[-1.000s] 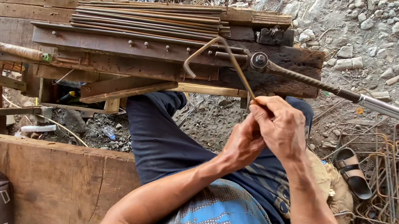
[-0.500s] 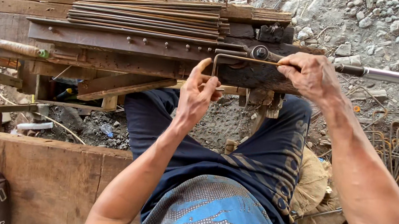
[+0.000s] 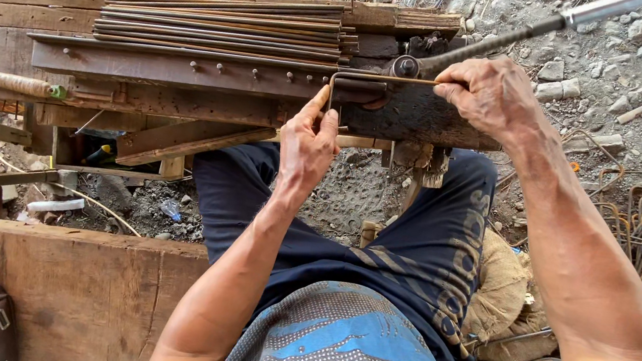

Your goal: The person sits on the ground and uses a manual crank machine to bend thin metal rods into U-shapes. They insert each rod into the bending mechanism, turn the crank to form the shape, and then remove the finished piece.

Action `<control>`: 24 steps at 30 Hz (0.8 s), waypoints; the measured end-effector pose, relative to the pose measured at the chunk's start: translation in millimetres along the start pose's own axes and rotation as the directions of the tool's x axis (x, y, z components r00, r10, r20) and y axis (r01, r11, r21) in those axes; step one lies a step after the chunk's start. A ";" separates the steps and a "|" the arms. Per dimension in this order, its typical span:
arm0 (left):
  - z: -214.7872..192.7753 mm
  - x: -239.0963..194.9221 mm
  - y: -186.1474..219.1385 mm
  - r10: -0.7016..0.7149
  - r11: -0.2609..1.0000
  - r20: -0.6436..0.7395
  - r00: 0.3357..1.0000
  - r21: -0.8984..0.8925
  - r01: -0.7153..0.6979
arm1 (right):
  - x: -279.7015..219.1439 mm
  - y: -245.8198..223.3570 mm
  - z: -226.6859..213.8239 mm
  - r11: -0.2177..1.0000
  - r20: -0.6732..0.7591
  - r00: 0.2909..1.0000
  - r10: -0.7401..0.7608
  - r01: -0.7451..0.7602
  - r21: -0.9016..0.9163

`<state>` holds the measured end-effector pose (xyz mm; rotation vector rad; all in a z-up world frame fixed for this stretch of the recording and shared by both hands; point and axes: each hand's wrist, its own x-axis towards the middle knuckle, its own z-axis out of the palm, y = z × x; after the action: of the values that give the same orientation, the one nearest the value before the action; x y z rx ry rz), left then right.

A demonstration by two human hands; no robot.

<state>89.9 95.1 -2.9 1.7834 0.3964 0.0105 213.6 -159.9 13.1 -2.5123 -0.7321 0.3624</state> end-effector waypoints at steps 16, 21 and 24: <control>2.9 18.6 -37.5 0.326 0.848 -0.023 0.945 0.448 -0.282 | 66.0 87.0 -42.7 0.967 0.031 0.983 0.182 -0.173 -0.189; 7.4 14.9 -33.7 0.317 0.825 -0.022 0.948 0.499 -0.265 | 87.2 161.0 -31.7 0.694 0.209 0.910 0.358 -0.109 -0.712; 7.2 11.0 -17.7 0.144 0.910 -0.051 0.988 0.399 -0.112 | 84.7 166.1 -45.4 0.818 0.151 0.947 0.285 -0.158 -0.554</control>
<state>97.2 94.7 -23.7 2.2136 0.3539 0.1015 371.5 -251.7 -45.8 -3.1462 -0.6956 0.6087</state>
